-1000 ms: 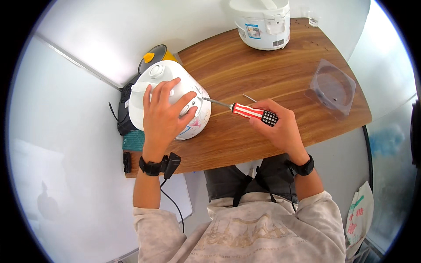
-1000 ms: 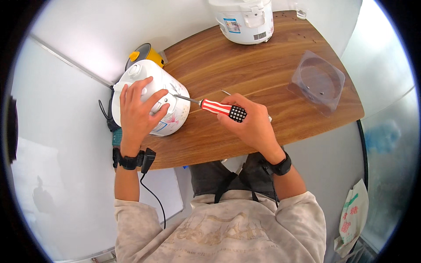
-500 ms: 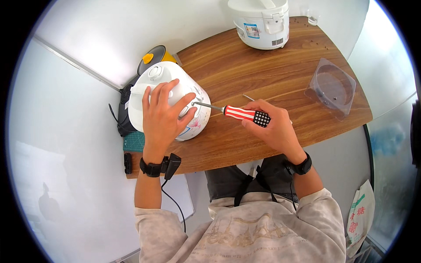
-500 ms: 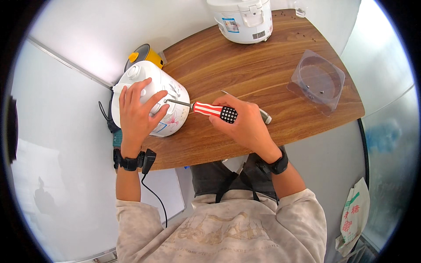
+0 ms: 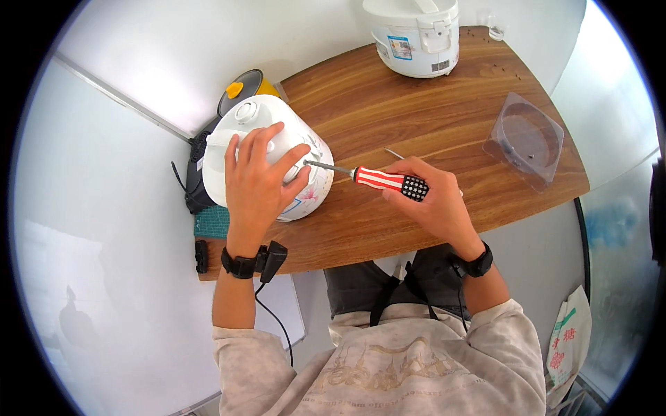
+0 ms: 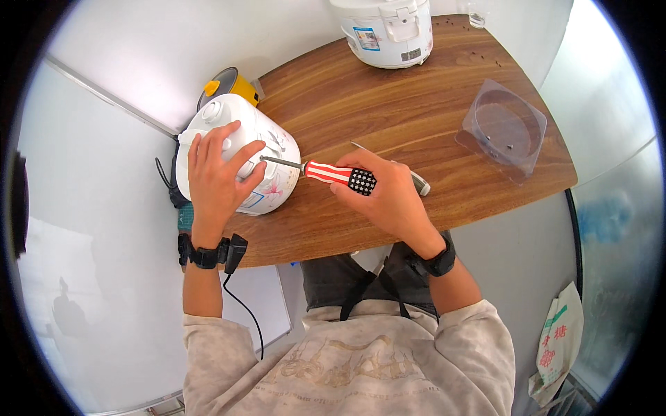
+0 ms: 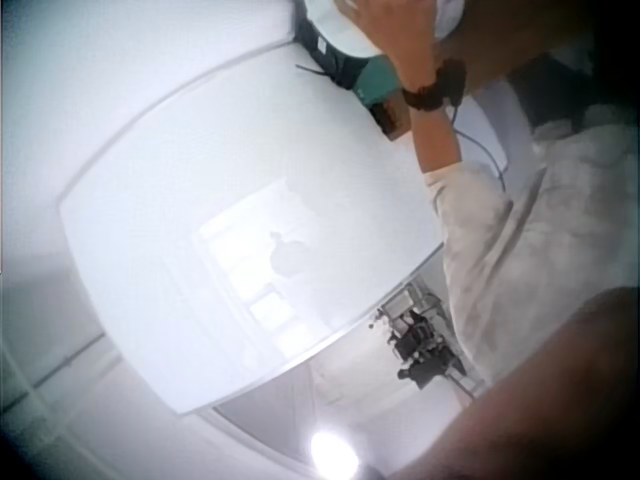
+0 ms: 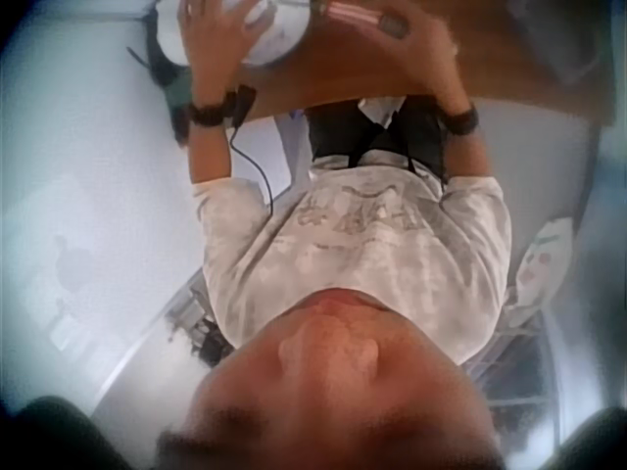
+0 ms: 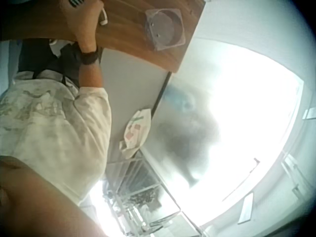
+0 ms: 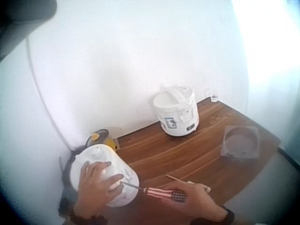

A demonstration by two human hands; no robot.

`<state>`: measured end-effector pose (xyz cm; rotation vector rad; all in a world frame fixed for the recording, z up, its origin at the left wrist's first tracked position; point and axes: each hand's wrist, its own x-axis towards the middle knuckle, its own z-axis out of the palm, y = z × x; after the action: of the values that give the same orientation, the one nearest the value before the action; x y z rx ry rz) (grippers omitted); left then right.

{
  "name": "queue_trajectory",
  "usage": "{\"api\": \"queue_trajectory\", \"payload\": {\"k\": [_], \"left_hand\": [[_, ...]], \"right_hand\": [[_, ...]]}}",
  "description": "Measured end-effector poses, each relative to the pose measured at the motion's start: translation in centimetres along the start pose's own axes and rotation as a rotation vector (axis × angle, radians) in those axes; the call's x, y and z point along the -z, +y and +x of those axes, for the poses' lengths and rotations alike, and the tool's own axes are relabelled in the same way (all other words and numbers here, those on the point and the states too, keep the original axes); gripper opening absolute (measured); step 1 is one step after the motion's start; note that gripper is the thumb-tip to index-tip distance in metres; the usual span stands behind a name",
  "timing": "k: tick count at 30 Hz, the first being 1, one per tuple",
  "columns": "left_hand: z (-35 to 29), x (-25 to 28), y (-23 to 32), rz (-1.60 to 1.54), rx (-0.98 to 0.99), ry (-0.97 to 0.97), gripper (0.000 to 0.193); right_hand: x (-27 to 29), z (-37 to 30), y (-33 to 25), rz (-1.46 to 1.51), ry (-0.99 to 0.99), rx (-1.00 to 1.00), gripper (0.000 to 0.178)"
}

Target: The person assembles a white rice cooker by inserting a small plastic component into the lid, attaching the lid to the cooker body, and securing it with a screwdriver. They then disassemble a yellow pot lid by unscrewing the handle and removing the screw and washer.

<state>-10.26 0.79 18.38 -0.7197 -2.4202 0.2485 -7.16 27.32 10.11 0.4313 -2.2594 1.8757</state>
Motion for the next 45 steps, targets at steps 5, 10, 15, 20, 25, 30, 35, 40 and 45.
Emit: {"api": "queue_trajectory", "payload": {"k": [5, 10, 15, 20, 25, 30, 35, 40, 45], "left_hand": [[0.1, -0.1, 0.2, 0.009, 0.001, 0.003, 0.029], [-0.2, -0.3, -0.1, 0.029, -0.006, 0.019, 0.029], [-0.3, -0.2, -0.2, 0.050, -0.038, 0.044, 0.034], [-3.5, 1.5, 1.5, -0.228, -0.074, 0.251, 0.036], [-10.3, -1.6, 10.1, -0.648, 0.161, -0.016, 0.036], [-11.8, -6.4, 14.3, -0.616, 0.364, -0.159, 0.027], [-12.6, -8.4, 14.5, -0.688, 0.383, -0.191, 0.017], [-12.8, -8.1, 13.7, -0.717, 0.409, -0.156, 0.015], [-13.0, -8.7, 13.0, -0.792, 0.399, -0.090, 0.021]], "right_hand": [[0.1, 0.0, 0.7, -0.013, 0.034, -0.013, 0.026], [0.6, -0.7, 1.3, -0.075, 0.053, -0.072, 0.026], [0.3, -1.6, 2.8, -0.301, 0.050, -0.023, 0.026], [0.6, -3.8, 2.6, -0.271, 0.205, -0.054, 0.025], [1.4, -4.5, 2.2, -0.271, 0.189, -0.025, 0.024], [0.8, -5.4, 1.7, -0.219, 0.177, -0.082, 0.025], [0.8, -5.9, 1.6, -0.241, 0.148, -0.038, 0.026], [0.9, -5.8, 1.1, -0.239, 0.146, -0.029, 0.027], [0.9, -6.3, 1.3, -0.209, 0.075, -0.066, 0.027]]}}
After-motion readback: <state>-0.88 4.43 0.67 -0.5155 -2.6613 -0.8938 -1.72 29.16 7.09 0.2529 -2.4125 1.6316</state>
